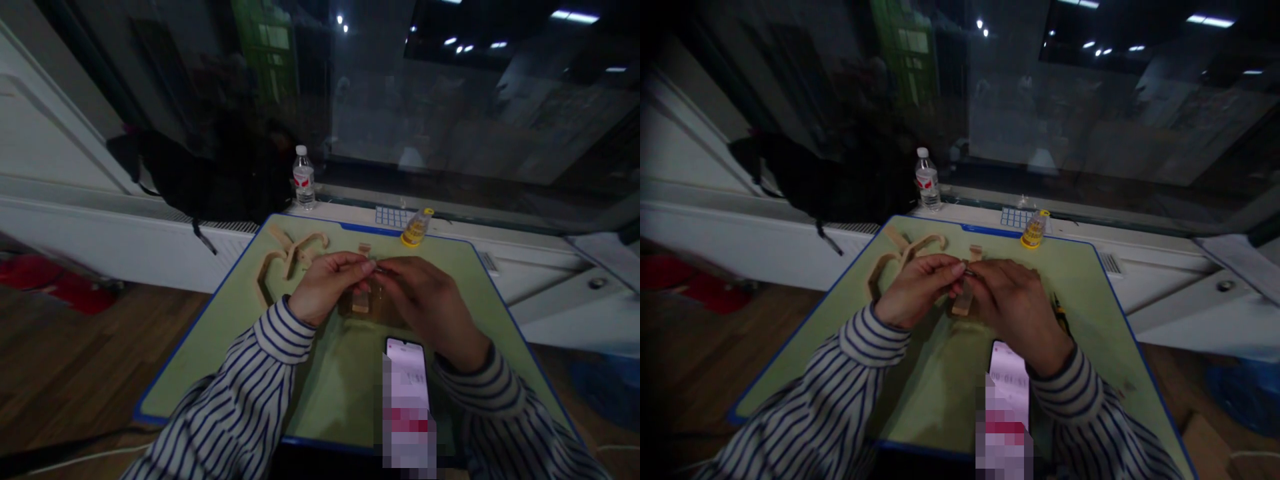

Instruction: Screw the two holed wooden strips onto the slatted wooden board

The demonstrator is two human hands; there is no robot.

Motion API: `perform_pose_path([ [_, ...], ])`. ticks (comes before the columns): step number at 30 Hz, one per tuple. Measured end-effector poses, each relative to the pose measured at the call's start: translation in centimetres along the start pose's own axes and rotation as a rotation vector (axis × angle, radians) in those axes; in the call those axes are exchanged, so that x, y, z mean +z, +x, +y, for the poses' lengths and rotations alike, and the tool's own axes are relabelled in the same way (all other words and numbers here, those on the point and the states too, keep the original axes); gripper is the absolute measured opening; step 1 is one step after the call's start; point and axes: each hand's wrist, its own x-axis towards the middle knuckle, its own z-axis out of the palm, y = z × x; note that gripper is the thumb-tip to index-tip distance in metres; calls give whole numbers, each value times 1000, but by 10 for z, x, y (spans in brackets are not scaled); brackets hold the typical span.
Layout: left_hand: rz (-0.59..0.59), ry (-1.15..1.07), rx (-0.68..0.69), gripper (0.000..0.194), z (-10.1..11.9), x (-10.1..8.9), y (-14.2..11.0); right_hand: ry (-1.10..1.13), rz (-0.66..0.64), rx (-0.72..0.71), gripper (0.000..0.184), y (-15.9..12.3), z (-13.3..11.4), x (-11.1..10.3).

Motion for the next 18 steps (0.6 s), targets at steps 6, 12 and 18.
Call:
perform_pose_path([
  [6,-18,133,21,33,-2,-6,3,150,56,38,20,5,3,7],
  [12,259,458,194,31,-26,-35,6,290,118,276,18,6,23,14],
  [18,210,820,466,26,-57,-56,-9,202,4,266,22,-1,42,34],
])
